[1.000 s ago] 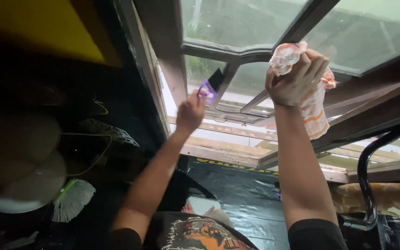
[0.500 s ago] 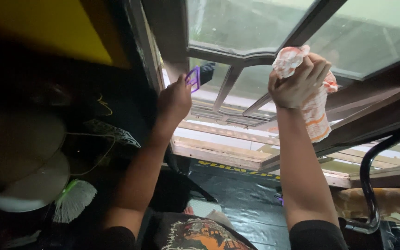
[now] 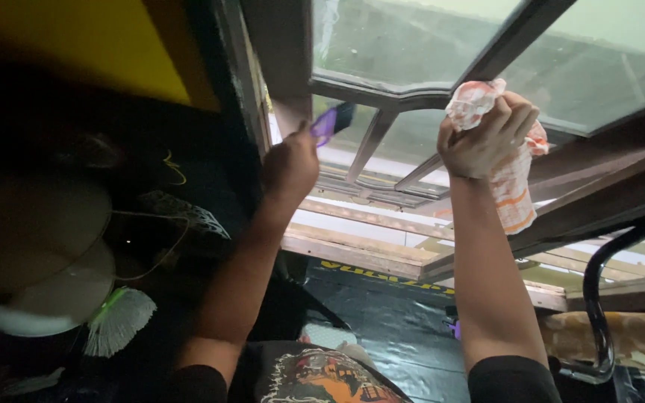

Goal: The person cleans a multi-pane window using a purple brush and a cloth. They scrub the window frame and glass with the brush, then wipe the surface with the cloth, repeating the process across different sections of the window.

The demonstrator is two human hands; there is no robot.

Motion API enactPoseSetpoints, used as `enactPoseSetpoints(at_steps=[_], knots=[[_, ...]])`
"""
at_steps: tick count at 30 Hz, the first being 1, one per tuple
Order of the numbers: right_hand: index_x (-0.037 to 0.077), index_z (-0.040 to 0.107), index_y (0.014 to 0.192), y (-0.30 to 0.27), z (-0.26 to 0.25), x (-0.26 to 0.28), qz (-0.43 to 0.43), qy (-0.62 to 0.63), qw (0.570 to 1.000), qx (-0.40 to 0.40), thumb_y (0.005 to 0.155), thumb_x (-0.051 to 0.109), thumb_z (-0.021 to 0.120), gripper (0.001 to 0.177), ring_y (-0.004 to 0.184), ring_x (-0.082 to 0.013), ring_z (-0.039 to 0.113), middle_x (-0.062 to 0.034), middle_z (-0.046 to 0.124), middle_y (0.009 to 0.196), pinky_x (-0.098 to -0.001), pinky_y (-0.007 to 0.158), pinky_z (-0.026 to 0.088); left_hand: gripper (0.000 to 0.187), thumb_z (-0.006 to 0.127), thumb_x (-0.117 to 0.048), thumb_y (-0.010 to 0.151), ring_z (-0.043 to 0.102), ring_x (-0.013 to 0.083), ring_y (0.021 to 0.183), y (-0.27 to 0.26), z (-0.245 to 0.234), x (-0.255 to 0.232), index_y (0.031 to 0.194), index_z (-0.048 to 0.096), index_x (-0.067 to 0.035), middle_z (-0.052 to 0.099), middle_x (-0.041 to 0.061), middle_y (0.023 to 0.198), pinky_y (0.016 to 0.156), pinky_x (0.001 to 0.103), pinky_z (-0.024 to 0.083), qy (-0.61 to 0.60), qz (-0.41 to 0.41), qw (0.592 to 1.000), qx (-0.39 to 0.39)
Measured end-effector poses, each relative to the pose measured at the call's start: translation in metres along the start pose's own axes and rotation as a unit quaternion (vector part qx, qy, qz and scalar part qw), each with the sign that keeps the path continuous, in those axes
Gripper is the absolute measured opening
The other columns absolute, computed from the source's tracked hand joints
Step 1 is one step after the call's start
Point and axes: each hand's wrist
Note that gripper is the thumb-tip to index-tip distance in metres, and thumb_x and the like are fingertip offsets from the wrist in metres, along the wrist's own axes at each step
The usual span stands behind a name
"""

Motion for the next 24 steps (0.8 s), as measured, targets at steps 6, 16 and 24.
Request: enactPoseSetpoints(at_steps=[6,16,24], knots=[[0.004,0.053,0.094,0.004,-0.004,0.005,-0.001,-0.011,1.000,-0.003,0.088,0.036,0.056,0.033,0.071,-0.0292,0.054,-0.0078,0.047,0.086,-0.0401,0.066,0.046,0.032,0.039,-0.024,0.103,0.076,0.0426,0.080,-0.015,0.002,-0.029,0.111,0.066,-0.008,0.073,0.020,0.083,0.069,0.055,0.061,-0.002,0.075,0.996,0.042],[0.004,0.054,0.098,0.003,-0.003,0.005,0.008,0.002,1.000,0.007,0.078,0.029,0.060,0.032,0.072,-0.0285,0.053,-0.0066,0.045,0.087,-0.0406,0.065,0.045,0.029,0.040,-0.013,0.105,0.076,0.0428,0.076,-0.025,-0.027,-0.037,0.112,0.066,-0.001,0.072,0.022,0.081,0.062,0.054,0.062,-0.025,0.085,0.996,0.030],[0.005,0.054,0.097,-0.001,0.001,0.002,0.013,0.013,1.000,-0.002,0.092,0.047,0.052,0.043,0.072,-0.0255,0.047,-0.0066,0.042,0.086,-0.0383,0.064,0.040,0.029,0.041,-0.016,0.108,0.077,0.0349,0.076,-0.016,-0.006,-0.017,0.117,0.062,0.002,0.072,0.018,0.084,0.065,0.046,0.063,0.044,0.042,0.998,0.027]])
Point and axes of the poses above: each hand's wrist, its own y-axis towards the middle knuckle, its own z-axis out of the palm, x = y × z
